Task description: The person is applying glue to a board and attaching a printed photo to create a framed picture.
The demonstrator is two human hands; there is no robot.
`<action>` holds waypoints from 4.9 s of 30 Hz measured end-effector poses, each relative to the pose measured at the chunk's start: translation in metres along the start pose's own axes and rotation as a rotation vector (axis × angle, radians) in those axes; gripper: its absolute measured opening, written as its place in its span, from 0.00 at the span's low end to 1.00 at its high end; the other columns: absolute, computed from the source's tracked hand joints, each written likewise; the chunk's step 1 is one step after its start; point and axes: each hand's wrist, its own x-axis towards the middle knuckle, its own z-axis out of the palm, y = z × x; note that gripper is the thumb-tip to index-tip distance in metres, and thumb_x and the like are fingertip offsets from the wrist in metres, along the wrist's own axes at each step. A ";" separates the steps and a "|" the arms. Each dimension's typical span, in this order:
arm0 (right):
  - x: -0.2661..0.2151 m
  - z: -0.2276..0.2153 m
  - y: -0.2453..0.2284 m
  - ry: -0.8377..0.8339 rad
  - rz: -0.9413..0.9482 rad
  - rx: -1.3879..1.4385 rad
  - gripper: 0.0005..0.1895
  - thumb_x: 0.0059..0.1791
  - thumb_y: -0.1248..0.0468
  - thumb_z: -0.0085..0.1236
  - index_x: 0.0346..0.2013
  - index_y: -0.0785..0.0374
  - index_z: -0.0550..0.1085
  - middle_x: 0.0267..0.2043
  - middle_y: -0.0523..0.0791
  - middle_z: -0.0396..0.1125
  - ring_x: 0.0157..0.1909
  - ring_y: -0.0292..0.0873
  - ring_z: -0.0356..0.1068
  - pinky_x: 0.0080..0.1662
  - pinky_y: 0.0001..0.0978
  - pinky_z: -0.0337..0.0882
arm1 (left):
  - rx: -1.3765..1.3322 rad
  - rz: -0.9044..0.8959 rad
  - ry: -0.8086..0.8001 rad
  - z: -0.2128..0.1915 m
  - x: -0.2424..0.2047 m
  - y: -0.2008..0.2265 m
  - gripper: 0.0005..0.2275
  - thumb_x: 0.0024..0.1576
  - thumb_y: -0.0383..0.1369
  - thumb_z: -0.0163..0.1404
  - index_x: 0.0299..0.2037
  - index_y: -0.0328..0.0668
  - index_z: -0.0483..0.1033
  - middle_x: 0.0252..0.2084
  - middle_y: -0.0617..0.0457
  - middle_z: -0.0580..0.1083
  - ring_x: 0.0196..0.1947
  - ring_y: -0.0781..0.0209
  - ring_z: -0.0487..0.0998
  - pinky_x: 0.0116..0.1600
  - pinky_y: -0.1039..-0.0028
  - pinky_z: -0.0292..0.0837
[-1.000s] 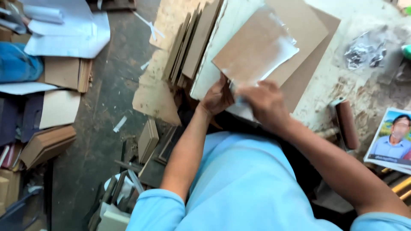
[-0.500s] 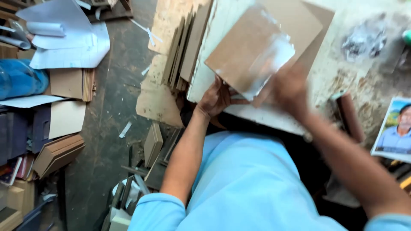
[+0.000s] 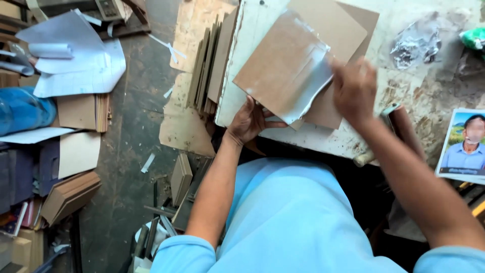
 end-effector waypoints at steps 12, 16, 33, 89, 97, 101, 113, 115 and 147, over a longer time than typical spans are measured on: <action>0.023 -0.008 -0.008 -0.036 0.269 0.201 0.10 0.59 0.68 0.51 0.52 0.61 0.78 0.46 0.49 0.74 0.47 0.49 0.73 0.50 0.48 0.66 | 0.023 0.000 0.033 -0.001 0.000 -0.005 0.37 0.60 0.60 0.40 0.75 0.49 0.48 0.68 0.42 0.67 0.65 0.41 0.71 0.58 0.39 0.76; 0.039 0.002 -0.004 0.064 -0.247 0.062 0.10 0.57 0.70 0.56 0.52 0.62 0.79 0.44 0.49 0.74 0.46 0.52 0.73 0.55 0.47 0.64 | 0.010 -0.013 0.045 -0.012 0.006 -0.005 0.36 0.64 0.59 0.40 0.76 0.46 0.50 0.70 0.40 0.65 0.66 0.40 0.71 0.61 0.38 0.75; -0.012 0.003 -0.019 -0.065 -0.174 0.169 0.13 0.54 0.72 0.56 0.52 0.58 0.78 0.45 0.49 0.74 0.47 0.54 0.72 0.54 0.47 0.69 | 0.040 -0.014 -0.032 -0.005 0.000 -0.005 0.30 0.67 0.56 0.40 0.71 0.43 0.61 0.65 0.43 0.72 0.67 0.45 0.73 0.69 0.41 0.71; -0.036 0.018 -0.083 -0.241 1.169 1.904 0.20 0.56 0.59 0.54 0.57 0.69 0.68 0.52 0.49 0.71 0.52 0.46 0.75 0.55 0.46 0.76 | -0.367 0.060 0.100 -0.004 -0.013 -0.058 0.26 0.73 0.47 0.32 0.73 0.37 0.60 0.69 0.45 0.67 0.69 0.47 0.69 0.72 0.51 0.67; 0.069 0.026 -0.028 -0.166 0.343 0.623 0.10 0.62 0.63 0.51 0.49 0.68 0.75 0.39 0.53 0.71 0.41 0.53 0.74 0.44 0.47 0.72 | -0.296 0.221 0.121 -0.005 -0.018 -0.019 0.32 0.68 0.59 0.28 0.76 0.46 0.51 0.72 0.44 0.63 0.70 0.43 0.66 0.72 0.44 0.62; 0.105 0.058 -0.009 -0.006 -0.061 0.101 0.12 0.61 0.64 0.52 0.55 0.65 0.78 0.39 0.58 0.73 0.37 0.60 0.74 0.41 0.49 0.71 | -0.212 0.195 0.024 -0.008 -0.007 -0.014 0.34 0.67 0.59 0.32 0.76 0.47 0.51 0.72 0.42 0.63 0.70 0.42 0.66 0.70 0.42 0.64; 0.075 0.036 -0.095 -0.055 -0.289 0.053 0.21 0.49 0.78 0.55 0.55 0.60 0.79 0.36 0.50 0.72 0.40 0.54 0.72 0.50 0.47 0.69 | -0.220 0.132 -0.006 -0.015 0.000 -0.015 0.32 0.62 0.59 0.40 0.71 0.52 0.58 0.66 0.49 0.69 0.65 0.51 0.72 0.69 0.45 0.70; 0.072 0.043 -0.102 -0.099 -0.287 0.121 0.18 0.50 0.75 0.57 0.54 0.61 0.78 0.37 0.51 0.72 0.41 0.54 0.72 0.49 0.47 0.69 | -0.220 0.132 -0.022 -0.036 0.005 -0.026 0.32 0.62 0.59 0.41 0.71 0.50 0.59 0.65 0.49 0.69 0.64 0.50 0.72 0.68 0.46 0.70; 0.069 0.038 -0.010 -0.111 -0.086 -0.009 0.06 0.58 0.73 0.55 0.47 0.62 0.76 0.43 0.51 0.71 0.46 0.55 0.70 0.51 0.45 0.65 | -0.143 0.117 -0.099 -0.017 0.002 -0.013 0.32 0.64 0.58 0.40 0.73 0.49 0.58 0.67 0.43 0.68 0.61 0.45 0.75 0.70 0.43 0.67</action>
